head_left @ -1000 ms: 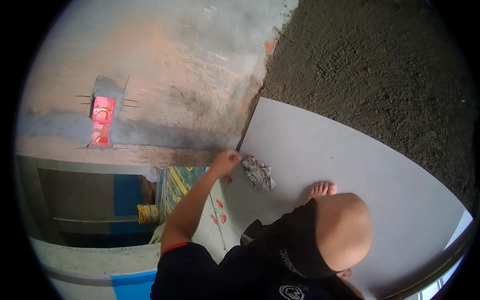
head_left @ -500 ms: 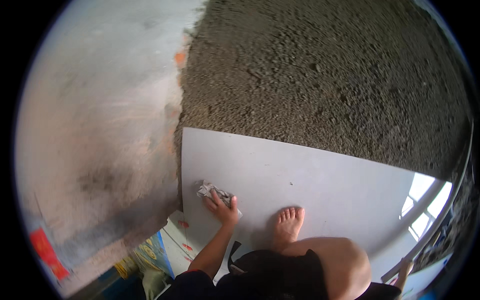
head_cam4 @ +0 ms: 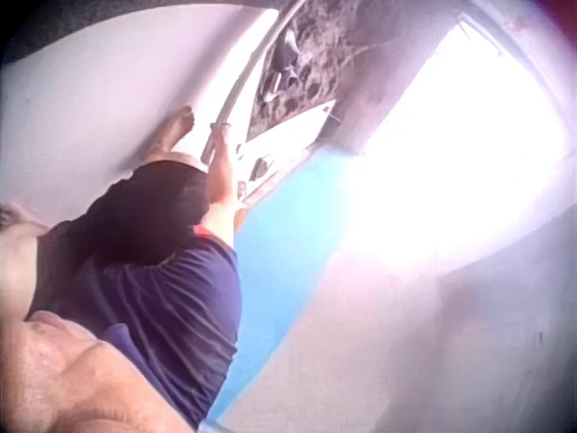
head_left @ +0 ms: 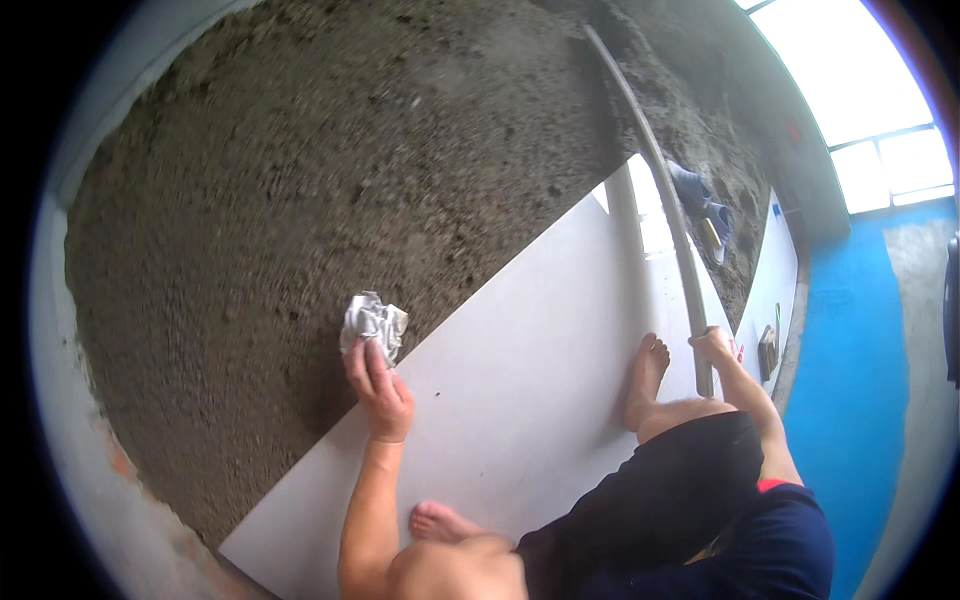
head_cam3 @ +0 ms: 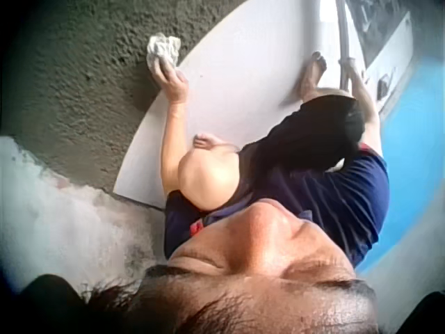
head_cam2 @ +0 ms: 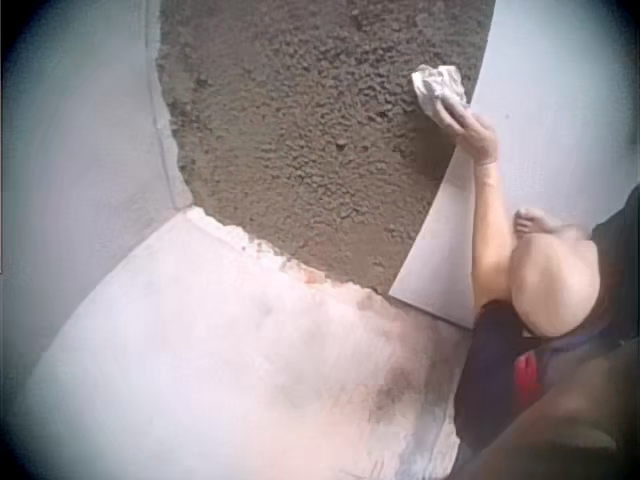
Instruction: The person levels a sand and cement mixture on the floor using a long metal bar. They then apply mortar to the back of a large floor tile using a notched trowel and place spacers between the tiles.
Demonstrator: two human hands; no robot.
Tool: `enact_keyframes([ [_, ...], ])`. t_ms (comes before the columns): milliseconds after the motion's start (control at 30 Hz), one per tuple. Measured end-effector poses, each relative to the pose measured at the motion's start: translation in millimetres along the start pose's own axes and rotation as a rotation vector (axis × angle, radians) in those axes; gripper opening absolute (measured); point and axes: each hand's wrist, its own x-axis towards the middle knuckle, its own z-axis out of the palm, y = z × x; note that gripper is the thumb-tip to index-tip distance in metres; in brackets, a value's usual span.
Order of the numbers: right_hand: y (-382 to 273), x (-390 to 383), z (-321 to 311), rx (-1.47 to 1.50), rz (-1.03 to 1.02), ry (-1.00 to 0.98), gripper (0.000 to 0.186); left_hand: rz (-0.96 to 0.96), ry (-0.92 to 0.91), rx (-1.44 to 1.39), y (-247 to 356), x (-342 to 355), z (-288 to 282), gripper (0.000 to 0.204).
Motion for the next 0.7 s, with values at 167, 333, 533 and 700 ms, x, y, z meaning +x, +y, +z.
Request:
enact_keyframes([
  [167, 13, -50, 14, 0.173, 0.025, -0.069, 0.042, 0.259, -0.156, 0.048, 28, 54, -137, 0.057],
  [333, 37, -32, 23, 0.215, -0.019, -0.059, 0.04, 0.664, -0.959, 0.046, 84, 71, -212, 0.056],
  [533, 80, 5, 48, 0.354, -0.197, -0.227, 0.036, 0.516, -1.514, -0.313, 176, -62, -200, 0.06],
  [700, 118, 41, 71, 0.474, -0.207, -0.333, 0.03, 0.37, -1.619, -0.325, 184, -163, -143, 0.058],
])
